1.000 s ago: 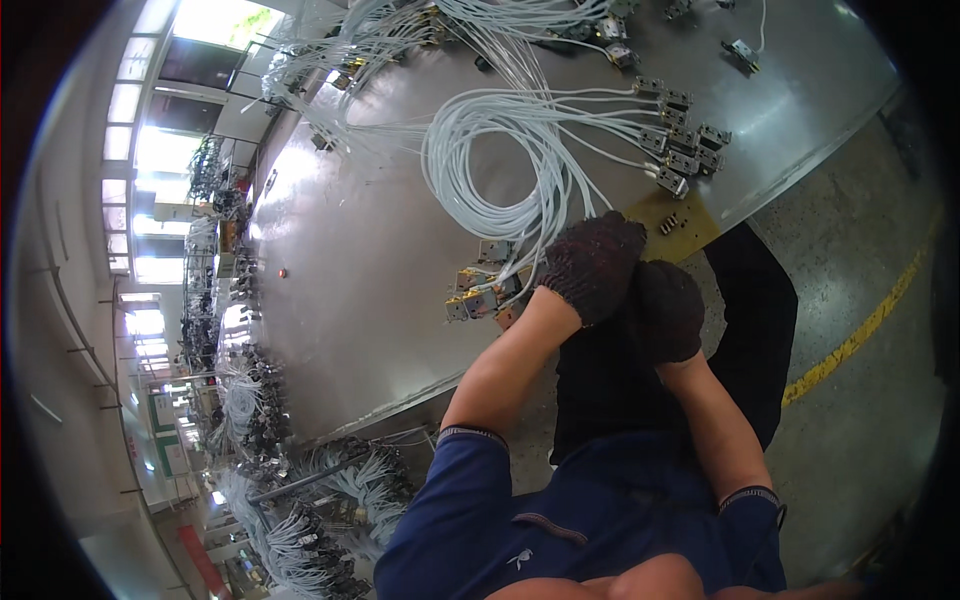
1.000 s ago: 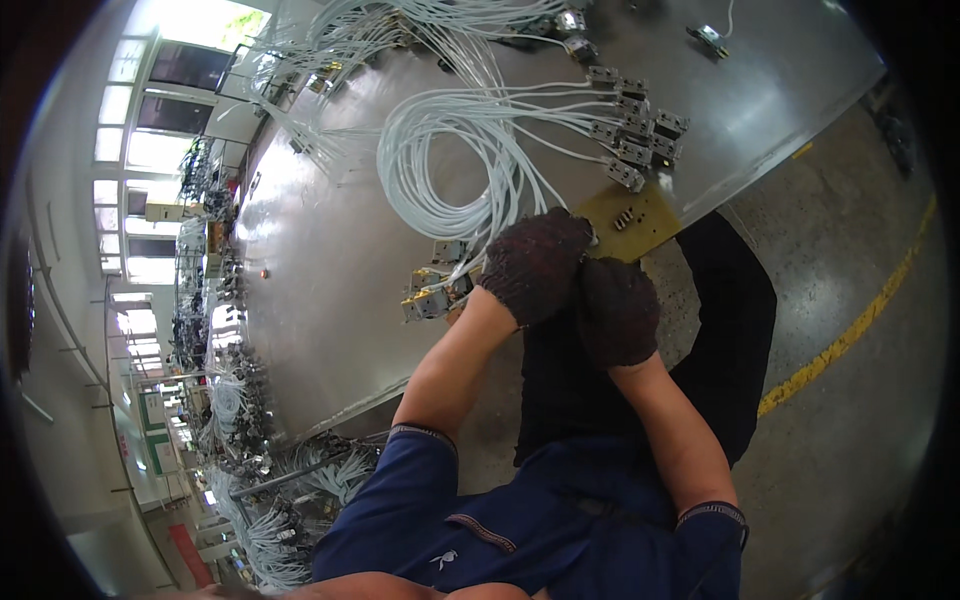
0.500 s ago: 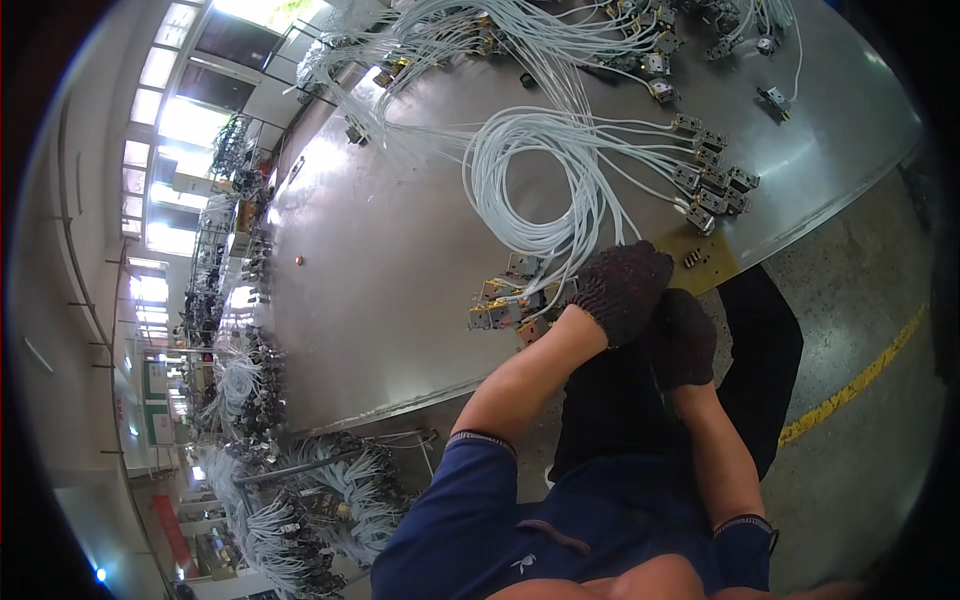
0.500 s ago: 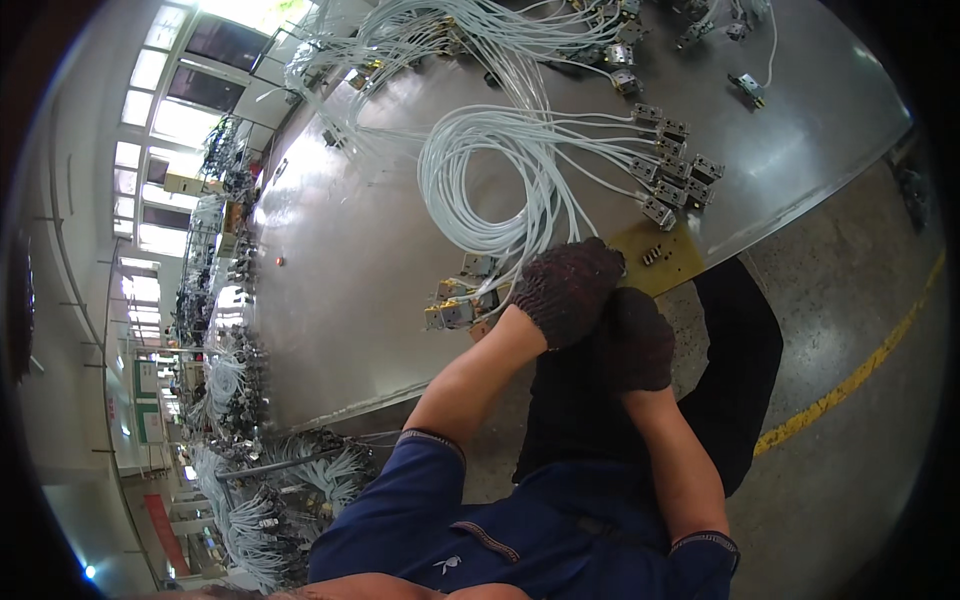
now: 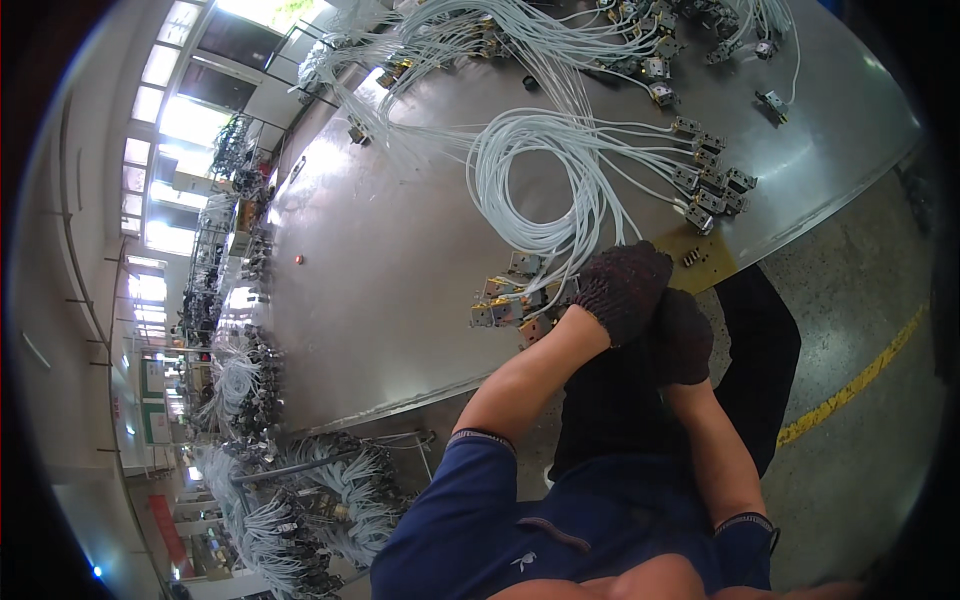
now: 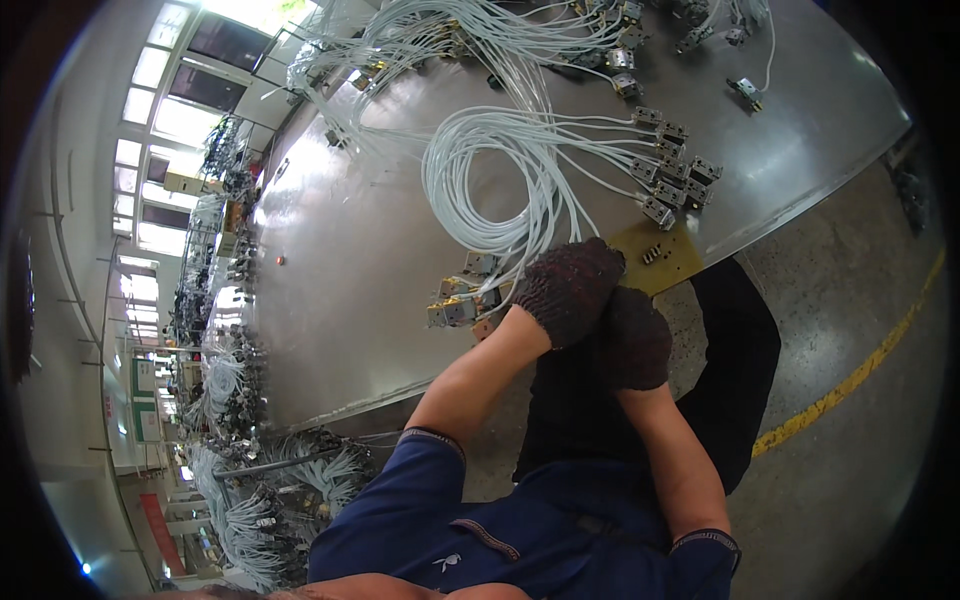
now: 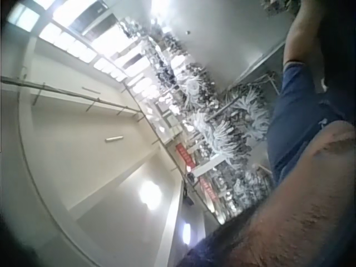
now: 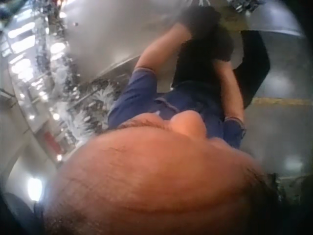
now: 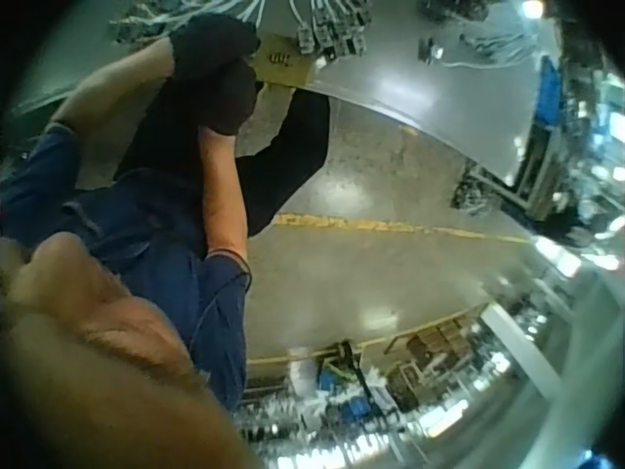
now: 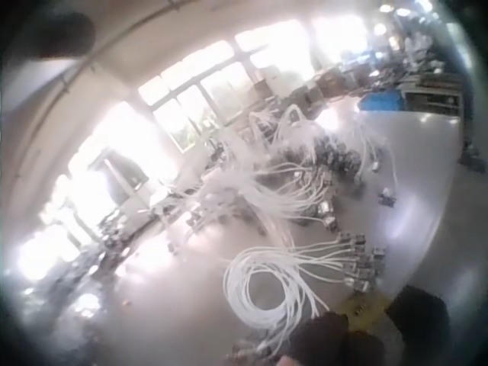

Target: Connecting and organizing bundles of white wires on a large circular assembly table within a factory.

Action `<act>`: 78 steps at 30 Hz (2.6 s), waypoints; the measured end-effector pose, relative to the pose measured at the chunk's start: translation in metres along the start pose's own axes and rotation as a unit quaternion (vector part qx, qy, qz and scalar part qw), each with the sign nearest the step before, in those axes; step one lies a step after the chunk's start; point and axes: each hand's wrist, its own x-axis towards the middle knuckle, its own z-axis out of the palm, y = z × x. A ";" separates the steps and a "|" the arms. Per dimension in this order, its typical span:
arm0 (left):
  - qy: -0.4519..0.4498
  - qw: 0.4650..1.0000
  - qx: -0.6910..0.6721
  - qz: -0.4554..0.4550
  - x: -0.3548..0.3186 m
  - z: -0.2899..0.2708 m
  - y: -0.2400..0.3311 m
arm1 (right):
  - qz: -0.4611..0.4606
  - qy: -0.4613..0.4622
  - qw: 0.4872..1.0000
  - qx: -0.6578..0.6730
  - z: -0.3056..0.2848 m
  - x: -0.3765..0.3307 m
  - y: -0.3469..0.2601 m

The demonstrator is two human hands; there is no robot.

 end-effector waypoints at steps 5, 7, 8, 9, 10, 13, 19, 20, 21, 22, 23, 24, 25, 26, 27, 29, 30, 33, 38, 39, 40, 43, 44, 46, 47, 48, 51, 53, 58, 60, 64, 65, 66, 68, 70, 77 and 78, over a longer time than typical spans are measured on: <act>0.009 1.000 -0.012 0.011 -0.001 0.000 -0.001 | 0.228 -0.071 0.947 0.214 0.000 0.000 0.021; -0.005 1.000 -0.009 0.005 -0.001 0.001 -0.001 | 0.359 -0.108 0.857 0.354 0.004 -0.003 0.033; -0.002 1.000 -0.016 0.001 -0.001 0.001 -0.002 | 0.293 -0.131 0.860 0.398 0.007 -0.003 0.037; -0.003 1.000 -0.012 0.002 -0.001 0.002 -0.003 | 0.259 -0.142 0.859 0.417 0.009 -0.004 0.041; -0.004 1.000 0.005 0.008 -0.001 0.003 -0.003 | 0.225 -0.153 0.857 0.438 0.010 -0.005 0.043; 0.004 1.000 0.022 0.021 -0.003 0.006 -0.004 | 0.231 -0.184 0.836 0.463 0.006 -0.003 0.044; 0.013 1.000 0.007 0.024 -0.002 0.009 -0.004 | 0.435 -0.145 0.747 0.481 -0.008 0.008 0.029; 0.013 1.000 0.007 0.024 -0.002 0.009 -0.004 | 0.415 -0.134 0.779 0.451 -0.007 0.009 0.027; 0.015 1.000 0.000 0.023 -0.001 0.008 -0.005 | 0.393 -0.123 0.809 0.419 -0.005 0.010 0.025; 0.006 1.000 0.001 0.019 -0.001 0.008 -0.005 | 0.392 -0.122 0.809 0.420 -0.004 0.010 0.023; 0.018 1.000 -0.007 0.022 0.000 0.007 -0.005 | 0.379 -0.117 0.846 0.356 -0.002 0.009 0.021; 0.013 1.000 -0.007 0.018 -0.001 0.007 -0.004 | 0.366 -0.111 0.877 0.290 -0.001 0.007 0.019; -0.001 1.000 0.000 0.012 -0.001 0.007 -0.004 | 0.368 -0.112 0.877 0.289 -0.001 0.006 0.018; 0.006 1.000 -0.008 0.014 -0.001 0.007 -0.003 | 0.321 -0.086 0.910 0.249 -0.002 0.004 0.016; -0.001 1.000 -0.005 0.015 -0.001 0.007 -0.003 | 0.270 -0.060 0.939 0.207 -0.002 0.003 0.014; -0.005 1.000 0.000 0.015 -0.001 0.007 -0.004 | 0.232 -0.045 0.958 0.161 -0.004 0.001 0.011; 0.022 0.999 -0.007 0.026 -0.001 0.007 -0.004 | 0.188 -0.027 0.974 0.123 -0.005 0.001 0.009; 0.039 0.999 -0.007 0.029 -0.003 0.007 -0.004 | 0.111 -0.022 0.988 0.104 -0.006 0.003 0.005; 0.027 0.999 -0.011 0.019 -0.004 0.011 -0.006 | 0.046 0.001 0.998 0.033 -0.005 0.001 0.003; 0.050 0.998 -0.021 0.032 -0.003 0.012 -0.007 | 0.009 -0.005 1.000 0.001 -0.005 0.000 0.003; 0.069 0.996 -0.024 0.046 -0.004 0.013 -0.007 | 0.021 -0.006 1.000 0.003 -0.005 0.000 0.004; 0.057 0.997 -0.011 0.044 -0.003 0.013 -0.008 | -0.059 0.034 0.996 -0.065 -0.007 0.002 0.008; 0.061 0.997 -0.019 0.040 -0.003 0.013 -0.007 | -0.016 0.010 0.999 -0.040 -0.007 0.002 0.009; 0.051 0.998 -0.002 0.043 -0.003 0.011 -0.006 | 0.029 -0.014 0.999 -0.016 -0.009 0.004 0.010; 0.055 0.998 -0.011 0.038 -0.002 0.009 -0.006 | 0.235 -0.071 0.943 0.224 -0.012 0.006 0.012; 0.022 0.999 -0.010 0.029 -0.002 0.007 -0.006 | 0.418 -0.120 0.786 0.439 -0.013 0.007 0.014; -0.028 0.999 -0.011 0.015 0.000 0.001 -0.005 | 0.370 -0.150 0.786 0.472 -0.014 0.010 0.016; -0.048 0.999 -0.011 0.014 0.001 -0.003 -0.005 | 0.405 -0.151 0.737 0.519 -0.012 0.009 0.017; -0.074 0.993 -0.091 -0.013 0.000 -0.012 -0.010 | 0.250 -0.122 0.890 0.360 -0.003 0.000 0.020; -0.050 0.997 -0.064 -0.011 -0.003 -0.013 -0.007 | 0.300 -0.104 0.867 0.385 -0.001 -0.003 0.023; -0.113 0.991 -0.065 -0.029 -0.007 -0.020 -0.008 | 0.146 -0.047 0.940 0.304 0.003 -0.002 0.023; -0.135 0.989 -0.061 -0.030 -0.007 -0.022 -0.010 | 0.177 -0.044 0.932 0.314 0.003 -0.002 0.020; -0.133 0.982 -0.123 -0.058 -0.008 -0.023 -0.010 | 0.221 -0.054 0.921 0.317 0.002 -0.004 0.018; -0.145 0.969 -0.175 -0.091 -0.007 -0.024 -0.013 | 0.250 -0.064 0.897 0.359 -0.001 -0.008 0.016; -0.148 0.961 -0.214 -0.094 -0.004 -0.023 -0.016 | 0.289 -0.091 0.867 0.395 -0.006 -0.016 0.019; -0.175 0.886 -0.346 -0.256 -0.003 -0.010 -0.008 | 0.189 -0.139 0.879 0.415 -0.014 -0.040 0.067; -0.183 0.883 -0.339 -0.268 -0.003 -0.009 -0.006 | 0.234 -0.195 0.863 0.402 -0.015 -0.044 0.075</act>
